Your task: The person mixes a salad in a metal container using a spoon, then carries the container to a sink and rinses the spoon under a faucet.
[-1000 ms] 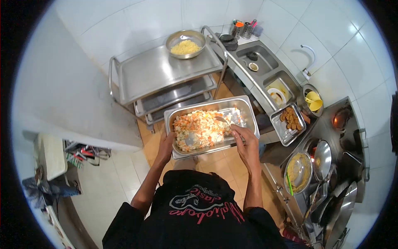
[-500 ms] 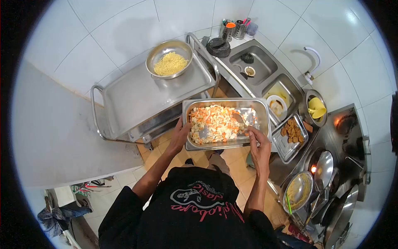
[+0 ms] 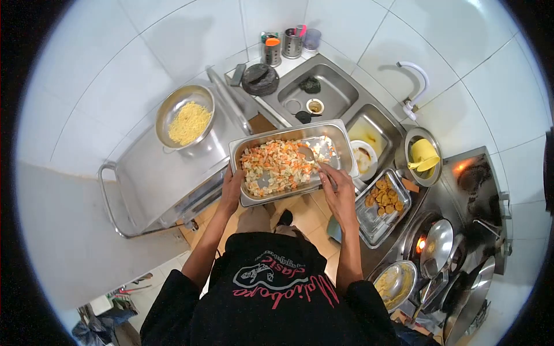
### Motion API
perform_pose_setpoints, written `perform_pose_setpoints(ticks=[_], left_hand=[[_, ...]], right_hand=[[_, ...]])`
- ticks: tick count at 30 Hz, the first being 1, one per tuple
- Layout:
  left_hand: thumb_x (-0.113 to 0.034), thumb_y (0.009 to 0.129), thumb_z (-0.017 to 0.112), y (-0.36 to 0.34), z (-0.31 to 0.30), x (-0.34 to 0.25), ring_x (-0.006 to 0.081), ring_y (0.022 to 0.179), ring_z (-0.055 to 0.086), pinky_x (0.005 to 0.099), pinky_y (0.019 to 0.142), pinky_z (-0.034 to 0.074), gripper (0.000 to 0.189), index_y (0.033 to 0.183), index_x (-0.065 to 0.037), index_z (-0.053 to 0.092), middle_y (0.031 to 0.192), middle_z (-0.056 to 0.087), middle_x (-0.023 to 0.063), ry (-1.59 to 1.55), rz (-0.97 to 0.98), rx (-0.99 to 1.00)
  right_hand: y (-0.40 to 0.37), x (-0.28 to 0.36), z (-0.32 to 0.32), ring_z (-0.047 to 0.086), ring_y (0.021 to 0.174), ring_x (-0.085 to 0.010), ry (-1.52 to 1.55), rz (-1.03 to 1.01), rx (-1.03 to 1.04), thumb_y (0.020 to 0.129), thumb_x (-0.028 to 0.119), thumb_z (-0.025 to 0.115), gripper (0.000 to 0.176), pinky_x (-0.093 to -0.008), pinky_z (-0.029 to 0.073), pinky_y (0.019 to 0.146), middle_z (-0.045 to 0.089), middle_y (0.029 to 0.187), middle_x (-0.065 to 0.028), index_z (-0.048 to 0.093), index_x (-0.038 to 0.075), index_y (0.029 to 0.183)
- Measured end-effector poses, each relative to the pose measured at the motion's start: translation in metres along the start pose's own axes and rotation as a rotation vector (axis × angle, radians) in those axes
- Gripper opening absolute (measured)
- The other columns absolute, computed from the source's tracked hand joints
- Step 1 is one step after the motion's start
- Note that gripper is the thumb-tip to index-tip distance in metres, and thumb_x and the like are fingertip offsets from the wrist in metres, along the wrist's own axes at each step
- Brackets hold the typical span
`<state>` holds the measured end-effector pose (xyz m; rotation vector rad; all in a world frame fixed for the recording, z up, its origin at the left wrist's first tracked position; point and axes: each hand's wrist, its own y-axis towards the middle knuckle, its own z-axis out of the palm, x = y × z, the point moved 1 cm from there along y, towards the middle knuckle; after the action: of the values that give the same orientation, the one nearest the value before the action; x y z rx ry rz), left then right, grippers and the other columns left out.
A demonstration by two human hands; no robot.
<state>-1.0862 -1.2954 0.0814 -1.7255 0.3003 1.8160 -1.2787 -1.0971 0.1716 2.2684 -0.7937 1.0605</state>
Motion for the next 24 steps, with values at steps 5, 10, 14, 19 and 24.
perform_pose_setpoints(ticks=[5, 10, 14, 19, 24], left_hand=[[-0.017, 0.089, 0.047, 0.060, 0.035, 0.003, 0.0173, 0.105, 0.050, 0.0295, 0.090, 0.042, 0.053, 0.139, -0.002, 0.037, 0.120, 0.052, 0.0110, -0.084, -0.096, 0.101], [-0.018, 0.089, 0.048, 0.121, 0.088, -0.014, 0.0170, 0.101, 0.053, 0.0302, 0.088, 0.045, 0.053, 0.138, -0.001, 0.036, 0.120, 0.052, 0.0118, 0.001, -0.110, 0.219], [-0.016, 0.091, 0.047, 0.168, 0.130, -0.013, 0.0154, 0.098, 0.055, 0.0288, 0.084, 0.046, 0.050, 0.137, 0.000, 0.037, 0.119, 0.053, 0.0104, -0.077, -0.161, 0.308], [-0.012, 0.091, 0.047, 0.200, 0.171, -0.018, 0.0147, 0.099, 0.057, 0.0298, 0.084, 0.049, 0.051, 0.139, -0.002, 0.034, 0.119, 0.053, 0.0090, -0.118, -0.211, 0.429], [-0.014, 0.093, 0.047, 0.218, 0.197, 0.008, 0.0141, 0.100, 0.056, 0.0292, 0.084, 0.049, 0.048, 0.138, -0.003, 0.035, 0.118, 0.054, 0.0081, -0.125, -0.229, 0.406]], right_hand=[[0.028, -0.036, -0.007, 0.057, 0.089, -0.0313, -0.110, -0.005, -0.081, 0.086, 0.015, 0.063, 0.025, -0.0382, 0.042, 0.083, 0.064, 0.094, -0.0165, 0.065, 0.002, 0.108], [0.056, -0.071, -0.023, 0.053, 0.083, -0.0335, -0.189, 0.079, -0.188, 0.084, 0.011, 0.063, 0.025, -0.0418, 0.041, 0.078, 0.056, 0.084, -0.0166, 0.065, 0.000, 0.107], [0.081, -0.086, -0.038, 0.053, 0.080, -0.0340, -0.308, 0.116, -0.266, 0.083, 0.005, 0.062, 0.025, -0.0426, 0.042, 0.073, 0.055, 0.081, -0.0166, 0.065, -0.001, 0.107], [0.100, -0.113, -0.046, 0.054, 0.078, -0.0348, -0.358, 0.198, -0.324, 0.081, 0.002, 0.063, 0.027, -0.0432, 0.044, 0.069, 0.053, 0.081, -0.0161, 0.065, 0.000, 0.108], [0.113, -0.143, -0.066, 0.055, 0.082, -0.0339, -0.356, 0.211, -0.282, 0.082, 0.004, 0.063, 0.025, -0.0414, 0.045, 0.072, 0.055, 0.086, -0.0142, 0.066, 0.001, 0.106]])
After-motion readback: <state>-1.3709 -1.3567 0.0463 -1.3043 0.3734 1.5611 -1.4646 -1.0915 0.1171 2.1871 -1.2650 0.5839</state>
